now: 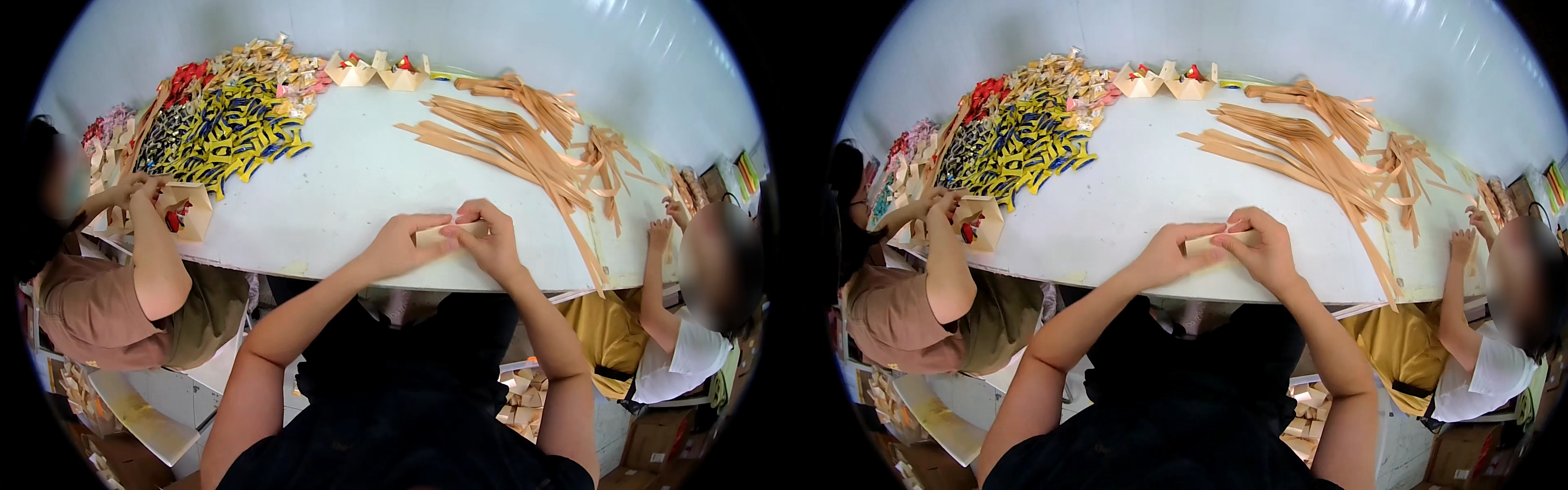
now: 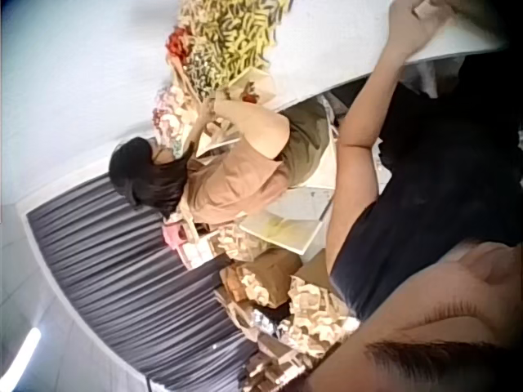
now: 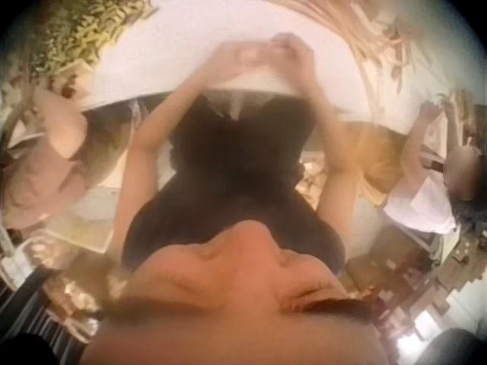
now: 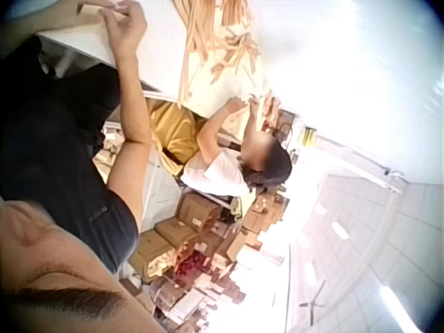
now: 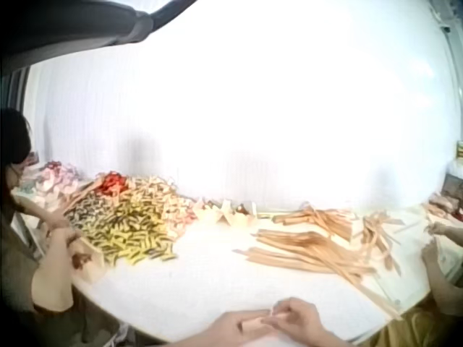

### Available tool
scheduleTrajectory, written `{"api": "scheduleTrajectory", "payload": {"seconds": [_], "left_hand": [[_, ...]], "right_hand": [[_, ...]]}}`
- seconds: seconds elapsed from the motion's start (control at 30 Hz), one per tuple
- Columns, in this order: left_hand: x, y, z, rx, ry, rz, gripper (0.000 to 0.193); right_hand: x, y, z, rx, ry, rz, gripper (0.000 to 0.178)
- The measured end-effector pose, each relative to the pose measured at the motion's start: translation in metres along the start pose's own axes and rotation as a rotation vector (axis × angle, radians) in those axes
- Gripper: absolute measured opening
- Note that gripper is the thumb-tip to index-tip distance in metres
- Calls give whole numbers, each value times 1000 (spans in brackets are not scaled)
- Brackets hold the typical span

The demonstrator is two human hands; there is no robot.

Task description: The person assembles small wooden gift boxes by folding the sides and securing them with a ribbon. They place a wrapped item inside each box and tie the ribbon around the top to close it. The finished boxes are placed on the table.

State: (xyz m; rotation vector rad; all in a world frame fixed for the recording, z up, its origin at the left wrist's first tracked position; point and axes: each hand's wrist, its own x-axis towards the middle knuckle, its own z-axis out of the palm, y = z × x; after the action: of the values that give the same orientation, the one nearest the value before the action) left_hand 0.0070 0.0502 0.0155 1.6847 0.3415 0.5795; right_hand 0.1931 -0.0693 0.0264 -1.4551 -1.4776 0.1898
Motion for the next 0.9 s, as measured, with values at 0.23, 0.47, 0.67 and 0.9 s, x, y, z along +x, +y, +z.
{"api": "scheduleTrajectory", "payload": {"seconds": [0.23,0.47,0.67,0.9], "left_hand": [[-33,-8,-23,407,192,213,38],[-42,3,-30,604,364,296,31],[-37,6,-33,544,326,291,16],[-38,-3,-32,555,346,302,17]], "right_hand": [[86,4,-7,108,-334,90,17],[177,107,18,-345,-66,111,29],[186,138,33,-291,-158,321,29],[183,145,33,-217,-77,289,27]]}}
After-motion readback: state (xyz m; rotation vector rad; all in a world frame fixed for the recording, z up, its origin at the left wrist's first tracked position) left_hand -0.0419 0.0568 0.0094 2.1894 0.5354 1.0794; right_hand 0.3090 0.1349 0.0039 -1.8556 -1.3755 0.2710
